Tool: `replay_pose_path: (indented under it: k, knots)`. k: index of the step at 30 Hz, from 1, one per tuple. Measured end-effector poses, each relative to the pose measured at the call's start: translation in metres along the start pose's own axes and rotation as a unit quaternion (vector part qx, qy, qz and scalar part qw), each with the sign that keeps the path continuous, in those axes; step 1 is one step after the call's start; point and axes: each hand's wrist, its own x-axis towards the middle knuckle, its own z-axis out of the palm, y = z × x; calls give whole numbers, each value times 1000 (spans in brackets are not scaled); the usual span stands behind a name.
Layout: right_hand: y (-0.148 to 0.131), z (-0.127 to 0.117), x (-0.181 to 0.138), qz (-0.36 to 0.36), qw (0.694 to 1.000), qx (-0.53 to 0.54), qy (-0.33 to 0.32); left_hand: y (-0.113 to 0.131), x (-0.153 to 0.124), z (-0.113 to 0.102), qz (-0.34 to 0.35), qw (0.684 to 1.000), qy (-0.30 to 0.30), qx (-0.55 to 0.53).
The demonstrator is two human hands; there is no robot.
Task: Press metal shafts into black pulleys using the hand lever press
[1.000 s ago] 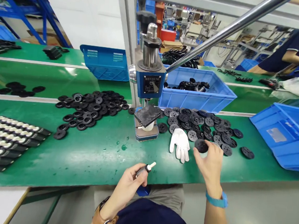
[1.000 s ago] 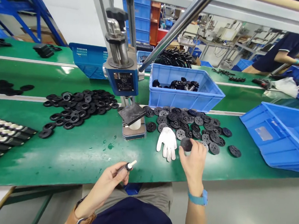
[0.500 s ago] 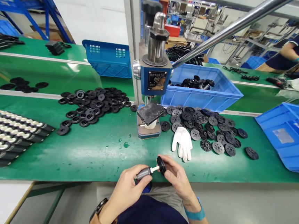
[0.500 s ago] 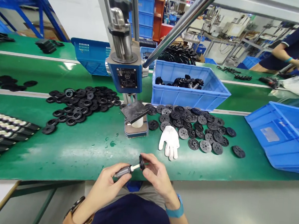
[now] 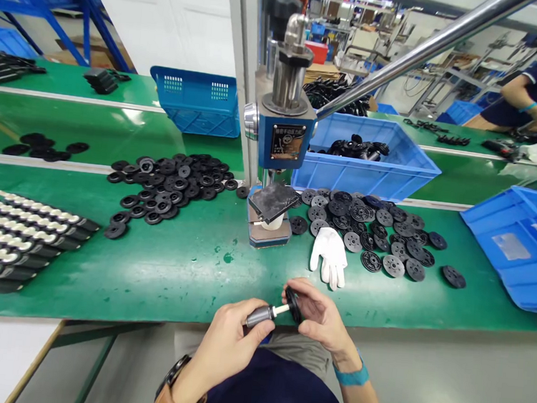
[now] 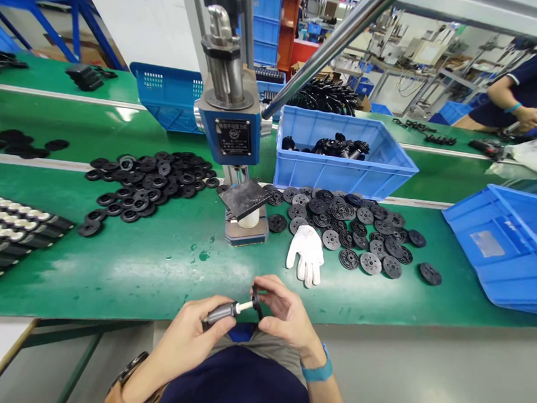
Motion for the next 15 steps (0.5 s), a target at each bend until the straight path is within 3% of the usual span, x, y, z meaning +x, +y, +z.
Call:
replay_pose_path:
  k: [7, 11, 15]
  knots:
    - [-2, -7, 1, -12, 999, -25, -30, -6, 3, 6, -53, 989, -65, -121]
    - [-12, -8, 3, 5, 990, -120, -76, -9, 3, 7, -43, 982, -80, -165]
    - [-24, -3, 4, -4, 961, -257, -101, -15, 3, 9, -57, 970, -100, -214]
